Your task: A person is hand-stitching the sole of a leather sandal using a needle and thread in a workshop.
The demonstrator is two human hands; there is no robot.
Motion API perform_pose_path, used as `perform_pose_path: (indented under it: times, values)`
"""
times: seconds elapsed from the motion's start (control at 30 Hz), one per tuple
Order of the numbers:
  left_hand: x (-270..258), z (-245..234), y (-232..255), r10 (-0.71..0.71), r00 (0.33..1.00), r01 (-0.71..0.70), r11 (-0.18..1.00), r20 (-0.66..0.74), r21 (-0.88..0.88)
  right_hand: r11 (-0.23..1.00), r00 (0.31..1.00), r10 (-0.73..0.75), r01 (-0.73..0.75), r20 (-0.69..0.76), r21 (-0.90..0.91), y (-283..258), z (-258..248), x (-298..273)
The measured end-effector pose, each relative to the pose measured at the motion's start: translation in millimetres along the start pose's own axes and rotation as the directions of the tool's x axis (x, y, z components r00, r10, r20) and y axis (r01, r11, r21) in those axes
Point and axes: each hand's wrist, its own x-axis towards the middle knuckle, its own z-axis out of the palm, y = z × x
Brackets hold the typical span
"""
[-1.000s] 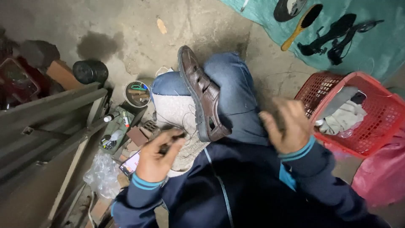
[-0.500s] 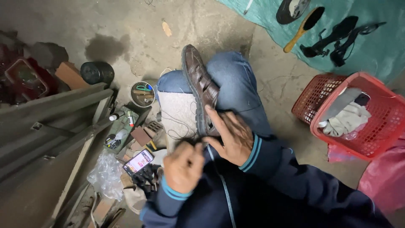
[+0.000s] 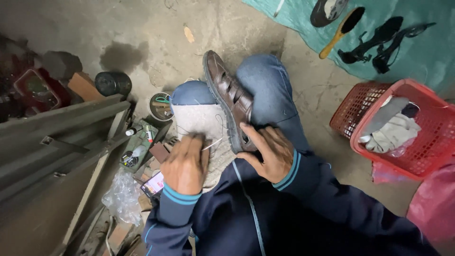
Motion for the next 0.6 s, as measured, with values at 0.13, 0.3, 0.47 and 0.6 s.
perform_pose_path:
  times: [0.13,0.3,0.47,0.6]
  values:
    - [12.1,28.0,9.4,0.040,0.998,-0.043,0.997,-0.046,-0.060,1.000,0.999,0.020,-0.020,-0.039,-0.009,0.2,-5.2,-4.9]
    - [20.8,29.6,15.1,-0.055,0.998,0.064,0.938,0.034,-0.340,0.999,0.991,-0.006,0.011,-0.135,0.037,2.1,-3.8,-3.4]
    - [2.4,-23.8,-11.2,-0.021,0.949,0.281,0.502,0.314,-0.818,0.998,0.999,-0.047,0.048,-0.017,0.027,2.2,-1.0,17.2]
    - [-33.8,-44.6,-34.3,-0.042,0.922,0.372,0.379,0.385,-0.847,0.986,0.967,0.101,-0.128,0.235,0.102,-3.0,-14.0,35.4]
